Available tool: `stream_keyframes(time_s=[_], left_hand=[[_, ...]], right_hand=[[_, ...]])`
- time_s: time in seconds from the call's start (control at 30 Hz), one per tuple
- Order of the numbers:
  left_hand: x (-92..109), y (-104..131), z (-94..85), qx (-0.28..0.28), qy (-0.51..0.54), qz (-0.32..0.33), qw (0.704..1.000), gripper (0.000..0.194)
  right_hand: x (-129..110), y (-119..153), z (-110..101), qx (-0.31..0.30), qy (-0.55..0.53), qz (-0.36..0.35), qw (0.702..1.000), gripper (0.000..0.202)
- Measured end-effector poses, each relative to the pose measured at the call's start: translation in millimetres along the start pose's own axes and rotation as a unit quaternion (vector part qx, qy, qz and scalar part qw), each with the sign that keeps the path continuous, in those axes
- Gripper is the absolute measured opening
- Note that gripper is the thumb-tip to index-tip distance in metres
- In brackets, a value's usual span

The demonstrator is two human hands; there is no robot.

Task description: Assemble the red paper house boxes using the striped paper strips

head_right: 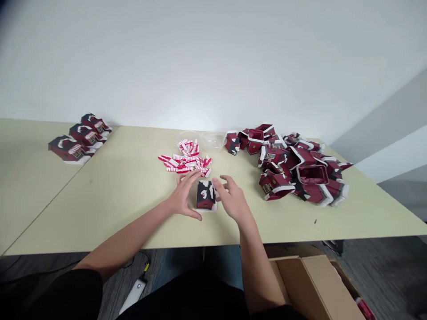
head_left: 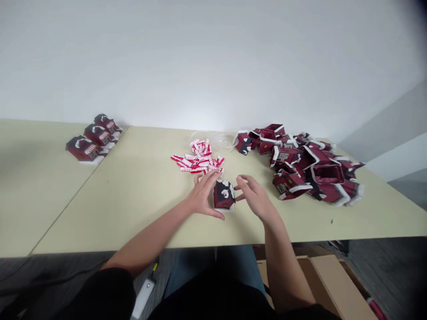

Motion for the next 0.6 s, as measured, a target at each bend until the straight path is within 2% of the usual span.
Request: stream_keyframes(time_s=[0.07, 0.13, 0.27, 0.37, 0.43, 0.53, 0.6], left_hand=[[2, 0, -1.3, 0.007, 0.012, -0.01, 1.0, 0.129], [3, -1, -3.3, 0.003, 0.019, -0.022, 1.0, 0.113], [2, -5, -9.3, -0.017, 0.029, -0.024, 0.999, 0.088], [-1, -6, -15.0, -0.019, 0.019, -0.018, 0.999, 0.085], [-5, -6, -17.7, -0.018, 0.01, -0.02, 1.0, 0.083], [-11, -5, -19.8, -0.013, -0.001, -0.026, 1.0, 0.083], [-14, -4, -19.9, -0.008, -0.005, -0.028, 1.0, 0.082]], right_hand=[[-1, 2, -2, 0.018, -0.01, -0.007, 1.0, 0.078], [7, 0, -7, 0.048, 0.005, -0.018, 0.999, 0.082], [48, -11, -10, 0.13, 0.055, -0.085, 0.986, 0.079], [73, -15, -4, 0.172, 0.068, -0.203, 0.962, 0.059], [82, -15, -1, 0.19, 0.065, -0.25, 0.947, 0.05], [83, -11, 2, 0.186, 0.081, -0.268, 0.942, 0.048], [78, -9, 7, 0.161, 0.103, -0.282, 0.94, 0.049]])
Point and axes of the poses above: each hand's wrist, its own y-axis away from the middle knuckle, its own z-axis out of the palm, x = y × z, the point moved 6 cm from there along -y, towards the middle knuckle, and after that the axes turned 4 degrees about -z, right-handed, at the moved point
